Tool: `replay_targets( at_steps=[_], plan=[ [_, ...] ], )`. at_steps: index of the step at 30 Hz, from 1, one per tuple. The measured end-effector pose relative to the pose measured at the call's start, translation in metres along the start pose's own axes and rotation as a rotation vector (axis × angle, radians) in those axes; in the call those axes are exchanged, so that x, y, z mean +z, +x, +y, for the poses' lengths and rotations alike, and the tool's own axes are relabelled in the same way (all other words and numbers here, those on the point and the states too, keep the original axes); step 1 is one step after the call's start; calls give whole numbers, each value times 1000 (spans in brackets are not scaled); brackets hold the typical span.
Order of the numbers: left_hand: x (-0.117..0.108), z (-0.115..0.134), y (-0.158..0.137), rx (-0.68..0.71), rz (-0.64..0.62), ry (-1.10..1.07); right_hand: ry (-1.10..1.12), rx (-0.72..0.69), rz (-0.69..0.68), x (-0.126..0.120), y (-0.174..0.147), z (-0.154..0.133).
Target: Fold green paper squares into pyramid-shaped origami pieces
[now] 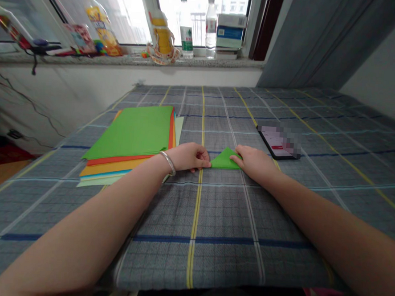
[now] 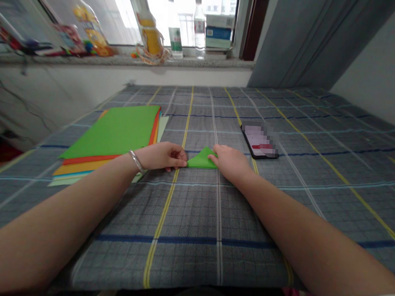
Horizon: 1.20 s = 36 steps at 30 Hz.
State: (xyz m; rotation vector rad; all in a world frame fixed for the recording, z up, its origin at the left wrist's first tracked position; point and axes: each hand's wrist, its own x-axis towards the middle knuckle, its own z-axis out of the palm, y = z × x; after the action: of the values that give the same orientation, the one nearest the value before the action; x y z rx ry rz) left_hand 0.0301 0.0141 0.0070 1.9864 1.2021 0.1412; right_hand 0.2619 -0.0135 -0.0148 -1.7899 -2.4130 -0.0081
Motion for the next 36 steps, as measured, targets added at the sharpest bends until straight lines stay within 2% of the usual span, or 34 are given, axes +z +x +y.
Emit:
replay_targets(
  at_steps=[7,9,13,15,23,28,36],
  plan=[
    [0,7,-5,-35,4,64,19,16,5,-4,-2,-2],
    [-1,9,-8,-29,2,140,44,22,27,-7,-4,-2],
    [-1,12,-12,164,106,478,103,7,48,-10,-8,1],
    [0,12,-13,217,139,584,108,4,34,-10,-8,2],
    [6,9,-6,142,86,650,28,54,-15,-8,-5,-2],
    [5,10,-5,113,57,621,16,58,-25,-7,-4,-4],
    [5,23,-4,-87,47,662,24,49,-29,-6,-3,-4]
  ],
)
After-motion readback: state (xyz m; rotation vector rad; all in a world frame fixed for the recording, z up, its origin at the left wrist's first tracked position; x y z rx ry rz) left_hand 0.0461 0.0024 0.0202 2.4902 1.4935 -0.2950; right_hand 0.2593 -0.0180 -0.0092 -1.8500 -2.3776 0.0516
